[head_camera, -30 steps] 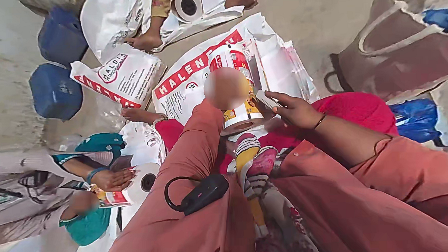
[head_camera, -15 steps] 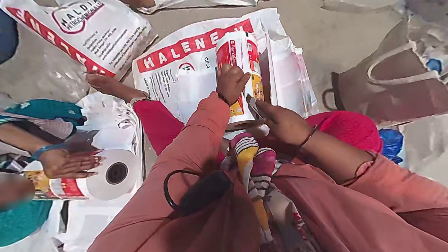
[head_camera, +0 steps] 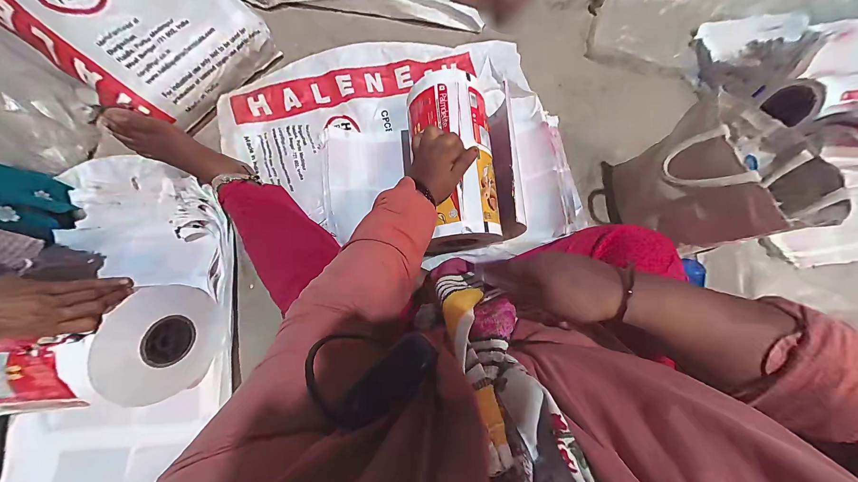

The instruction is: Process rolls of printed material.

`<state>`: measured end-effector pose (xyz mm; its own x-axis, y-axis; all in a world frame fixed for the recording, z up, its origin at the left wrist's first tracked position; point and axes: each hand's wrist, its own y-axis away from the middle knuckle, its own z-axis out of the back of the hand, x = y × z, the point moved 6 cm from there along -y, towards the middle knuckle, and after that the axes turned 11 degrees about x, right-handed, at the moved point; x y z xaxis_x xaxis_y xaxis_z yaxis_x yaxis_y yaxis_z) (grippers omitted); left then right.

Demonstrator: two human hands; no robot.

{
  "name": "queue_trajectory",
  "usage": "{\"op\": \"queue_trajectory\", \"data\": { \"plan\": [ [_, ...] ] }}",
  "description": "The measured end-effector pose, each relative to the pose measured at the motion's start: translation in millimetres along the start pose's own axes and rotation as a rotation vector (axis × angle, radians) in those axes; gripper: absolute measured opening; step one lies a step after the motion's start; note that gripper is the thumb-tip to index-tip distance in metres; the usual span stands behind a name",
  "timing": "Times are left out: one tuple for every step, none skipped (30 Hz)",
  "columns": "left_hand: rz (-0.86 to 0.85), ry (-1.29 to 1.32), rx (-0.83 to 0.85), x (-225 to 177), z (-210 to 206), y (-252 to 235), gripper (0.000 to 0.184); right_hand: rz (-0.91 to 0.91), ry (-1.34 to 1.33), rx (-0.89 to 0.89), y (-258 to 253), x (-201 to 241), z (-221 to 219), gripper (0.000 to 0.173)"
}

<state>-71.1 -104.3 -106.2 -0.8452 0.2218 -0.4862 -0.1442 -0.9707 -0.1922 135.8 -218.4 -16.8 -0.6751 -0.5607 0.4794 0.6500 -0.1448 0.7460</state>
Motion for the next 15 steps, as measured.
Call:
{"op": "queue_trajectory", "data": {
  "plan": [
    [-0.014,0.011,0.001,-1,-1,2,0.055,-0.014,-0.054,-0.086,8,-5,5,0.041],
    [-0.025,0.017,-0.001,-2,-1,3,0.055,-0.021,-0.139,-0.183,13,-14,13,0.044],
    [-0.038,0.019,0.001,-2,0,5,0.055,-0.014,-0.239,-0.251,13,-25,19,0.048],
    [-0.058,0.012,0.002,-4,1,6,0.055,-0.014,-0.334,-0.284,12,-34,21,0.050],
    [-0.074,0.000,0.006,-6,1,7,0.056,-0.014,-0.379,-0.295,10,-40,21,0.051],
    [-0.086,-0.010,0.012,-7,0,6,0.057,-0.020,-0.384,-0.298,7,-41,19,0.050],
    [-0.084,-0.023,0.038,-9,-2,8,0.058,-0.040,-0.359,-0.291,3,-40,15,0.051],
    [-0.078,-0.040,0.064,-10,-3,7,0.059,-0.058,-0.315,-0.290,-2,-36,14,0.051],
    [-0.073,-0.055,0.084,-11,-4,6,0.061,-0.075,-0.286,-0.283,-6,-32,14,0.052],
    [-0.065,-0.065,0.106,-12,-5,5,0.062,-0.089,-0.270,-0.282,-10,-29,15,0.052],
    [-0.066,-0.077,0.114,-12,-6,4,0.063,-0.097,-0.260,-0.287,-13,-27,17,0.052],
    [-0.074,-0.085,0.106,-12,-6,5,0.063,-0.094,-0.251,-0.289,-16,-26,20,0.052],
    [-0.090,-0.091,0.066,-12,-6,8,0.062,-0.086,-0.241,-0.284,-18,-24,21,0.052],
    [-0.109,-0.110,0.010,-15,-4,13,0.061,-0.080,-0.228,-0.277,-20,-23,22,0.052],
    [-0.110,-0.162,-0.038,-26,1,21,0.059,-0.074,-0.208,-0.272,-22,-22,22,0.053]
  ]
}}
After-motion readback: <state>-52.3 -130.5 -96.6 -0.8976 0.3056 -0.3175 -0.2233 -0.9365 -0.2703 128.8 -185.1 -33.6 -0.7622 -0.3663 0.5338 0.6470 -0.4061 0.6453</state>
